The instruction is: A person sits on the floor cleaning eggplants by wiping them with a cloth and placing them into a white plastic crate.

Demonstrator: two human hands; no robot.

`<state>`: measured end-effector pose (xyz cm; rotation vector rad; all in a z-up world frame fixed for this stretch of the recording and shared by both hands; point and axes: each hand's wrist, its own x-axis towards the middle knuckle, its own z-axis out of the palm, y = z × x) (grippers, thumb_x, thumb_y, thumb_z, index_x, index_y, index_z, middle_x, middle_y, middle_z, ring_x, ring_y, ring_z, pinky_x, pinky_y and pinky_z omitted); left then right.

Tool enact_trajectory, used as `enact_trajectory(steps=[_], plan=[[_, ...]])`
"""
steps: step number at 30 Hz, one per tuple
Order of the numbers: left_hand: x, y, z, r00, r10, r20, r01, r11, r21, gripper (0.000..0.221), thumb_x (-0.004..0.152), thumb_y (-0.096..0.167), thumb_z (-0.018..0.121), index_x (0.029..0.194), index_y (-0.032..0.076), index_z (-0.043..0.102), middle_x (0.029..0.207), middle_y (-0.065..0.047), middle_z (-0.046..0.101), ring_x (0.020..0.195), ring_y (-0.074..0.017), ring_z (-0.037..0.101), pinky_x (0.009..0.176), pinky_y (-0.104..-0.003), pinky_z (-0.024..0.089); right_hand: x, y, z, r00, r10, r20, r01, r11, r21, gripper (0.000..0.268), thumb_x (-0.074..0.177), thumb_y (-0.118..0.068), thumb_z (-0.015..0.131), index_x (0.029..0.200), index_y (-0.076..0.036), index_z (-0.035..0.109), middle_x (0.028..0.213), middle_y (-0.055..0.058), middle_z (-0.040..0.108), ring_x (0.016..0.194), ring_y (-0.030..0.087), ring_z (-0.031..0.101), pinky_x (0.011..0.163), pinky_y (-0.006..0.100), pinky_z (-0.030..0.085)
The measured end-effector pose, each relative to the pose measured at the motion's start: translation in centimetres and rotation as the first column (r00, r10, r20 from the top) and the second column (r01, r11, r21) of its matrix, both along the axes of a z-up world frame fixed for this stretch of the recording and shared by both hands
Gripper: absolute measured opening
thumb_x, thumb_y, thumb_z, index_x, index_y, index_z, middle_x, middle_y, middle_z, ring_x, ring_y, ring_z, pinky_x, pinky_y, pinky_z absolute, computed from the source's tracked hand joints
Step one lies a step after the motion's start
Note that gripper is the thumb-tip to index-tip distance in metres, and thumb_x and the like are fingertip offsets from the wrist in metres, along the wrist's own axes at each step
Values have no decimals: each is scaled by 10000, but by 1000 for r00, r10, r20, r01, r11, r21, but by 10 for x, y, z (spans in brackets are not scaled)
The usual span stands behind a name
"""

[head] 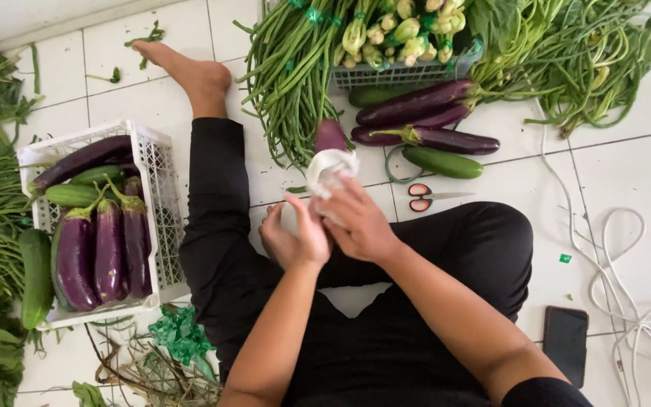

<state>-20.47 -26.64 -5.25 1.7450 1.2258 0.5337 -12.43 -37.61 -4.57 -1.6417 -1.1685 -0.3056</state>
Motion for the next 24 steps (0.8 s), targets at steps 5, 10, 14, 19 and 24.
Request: enact_trajectory(steps=[5, 10, 14, 19, 24], plan=[[3, -42, 20, 691, -376, 618, 685, 614, -393, 738, 935, 718, 368, 1316, 100, 504, 1051, -54, 453, 930, -140, 413, 817, -325, 255, 29, -23, -40, 928, -65, -366, 143, 971, 189, 457, 1059, -245, 506, 1447, -8, 462, 1439, 272, 501, 1412, 444, 408, 1238, 609, 248], [2, -42, 11, 651, -608, 454, 759, 545, -357, 623, 833, 357, 824, 1316, 108, 517, 885, -108, 654, 621, -201, 688, 432, -262, 580, 24, -27, 29, 481, 221, -849, 262, 887, 380, 573, 1096, -413, 323, 1512, -40, 449, 1444, 177, 551, 1342, 247, 524, 1246, 434, 322], [15, -30, 14, 682, -569, 461, 692, 706, -152, 634, 937, 326, 715, 1387, 58, 358, 1198, -183, 518, 924, -299, 637, 558, -340, 550, 2, -9, 12, 272, -258, -927, 412, 902, -130, 519, 1089, -443, 466, 1465, -86, 486, 1567, 243, 398, 1441, 399, 377, 1264, 481, 207], [13, -5, 16, 760, -531, 375, 535, 838, 103, 533, 1014, 337, 605, 1418, 40, 426, 1134, -229, 442, 1078, -411, 533, 946, -487, 438, -26, -10, -25, 618, -180, -765, -20, 970, -244, 526, 1095, -383, 441, 1412, 19, 557, 1380, 346, 556, 1346, 458, 488, 1164, 557, 338], [-11, 40, 55, 955, -273, 113, 276, 961, -16, 611, 957, 589, 537, 1445, 230, 464, 1195, -184, 676, 1096, -386, 689, 975, -494, 494, -27, -24, -40, 599, 211, -773, -360, 933, -23, 346, 1023, -75, 551, 1336, 66, 600, 1182, 153, 686, 1071, 147, 513, 1004, 468, 478]])
